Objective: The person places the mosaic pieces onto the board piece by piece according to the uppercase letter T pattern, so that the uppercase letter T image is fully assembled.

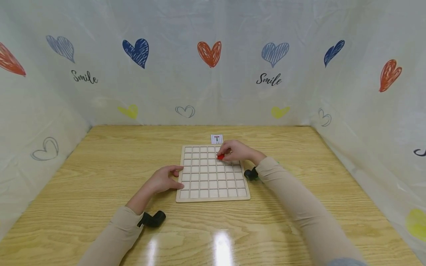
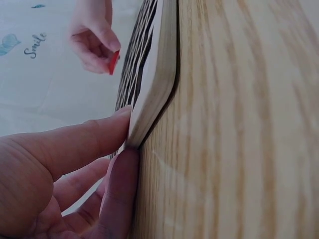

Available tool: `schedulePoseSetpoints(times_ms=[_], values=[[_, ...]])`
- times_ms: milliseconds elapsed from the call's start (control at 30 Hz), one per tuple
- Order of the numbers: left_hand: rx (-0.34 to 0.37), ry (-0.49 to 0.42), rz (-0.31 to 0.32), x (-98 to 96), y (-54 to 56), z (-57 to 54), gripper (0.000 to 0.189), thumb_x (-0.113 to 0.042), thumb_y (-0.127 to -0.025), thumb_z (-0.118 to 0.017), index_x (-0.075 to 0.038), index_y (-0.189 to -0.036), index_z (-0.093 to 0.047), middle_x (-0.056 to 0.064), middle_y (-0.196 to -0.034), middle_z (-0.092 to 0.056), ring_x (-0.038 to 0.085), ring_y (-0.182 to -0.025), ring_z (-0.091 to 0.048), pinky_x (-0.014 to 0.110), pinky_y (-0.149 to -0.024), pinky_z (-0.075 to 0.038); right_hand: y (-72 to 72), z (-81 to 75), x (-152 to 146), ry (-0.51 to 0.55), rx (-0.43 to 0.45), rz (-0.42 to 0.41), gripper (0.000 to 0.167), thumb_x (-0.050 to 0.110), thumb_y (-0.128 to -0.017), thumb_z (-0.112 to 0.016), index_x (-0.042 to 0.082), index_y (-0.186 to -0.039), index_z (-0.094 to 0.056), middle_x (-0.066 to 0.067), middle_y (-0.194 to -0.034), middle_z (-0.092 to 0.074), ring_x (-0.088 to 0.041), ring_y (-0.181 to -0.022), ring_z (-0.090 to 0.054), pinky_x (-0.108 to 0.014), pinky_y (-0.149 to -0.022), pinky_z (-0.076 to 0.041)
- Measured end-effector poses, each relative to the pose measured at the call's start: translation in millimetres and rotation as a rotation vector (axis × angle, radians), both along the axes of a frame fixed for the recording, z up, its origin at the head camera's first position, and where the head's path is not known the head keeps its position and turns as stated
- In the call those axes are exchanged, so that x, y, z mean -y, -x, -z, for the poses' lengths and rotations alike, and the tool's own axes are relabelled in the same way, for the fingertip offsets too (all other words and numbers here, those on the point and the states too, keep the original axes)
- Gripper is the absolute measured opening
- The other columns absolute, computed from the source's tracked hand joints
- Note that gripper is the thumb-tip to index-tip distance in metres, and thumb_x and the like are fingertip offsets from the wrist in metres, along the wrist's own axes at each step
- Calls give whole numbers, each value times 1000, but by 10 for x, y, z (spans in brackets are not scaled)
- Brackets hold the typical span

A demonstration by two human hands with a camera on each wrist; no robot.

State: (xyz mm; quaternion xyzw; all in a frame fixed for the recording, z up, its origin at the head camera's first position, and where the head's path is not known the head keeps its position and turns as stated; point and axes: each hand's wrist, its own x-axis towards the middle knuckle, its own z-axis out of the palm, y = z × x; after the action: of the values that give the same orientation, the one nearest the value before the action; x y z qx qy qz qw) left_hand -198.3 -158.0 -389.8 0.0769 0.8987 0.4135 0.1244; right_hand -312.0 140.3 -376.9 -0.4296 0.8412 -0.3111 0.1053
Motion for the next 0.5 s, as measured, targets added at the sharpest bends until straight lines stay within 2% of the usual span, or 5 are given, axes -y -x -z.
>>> schedulePoseSetpoints(times_ms=[500], values=[[10, -6, -18, -1, -2, 6, 63, -9, -72, -80, 0, -129, -53, 10, -101, -52, 26, -92, -46, 39, -83, -36, 44, 33, 241, -3, 0, -9, 23, 0, -80, -69, 1, -103, -70, -4, -95, -60, -16, -84, -53, -27, -76, -45]])
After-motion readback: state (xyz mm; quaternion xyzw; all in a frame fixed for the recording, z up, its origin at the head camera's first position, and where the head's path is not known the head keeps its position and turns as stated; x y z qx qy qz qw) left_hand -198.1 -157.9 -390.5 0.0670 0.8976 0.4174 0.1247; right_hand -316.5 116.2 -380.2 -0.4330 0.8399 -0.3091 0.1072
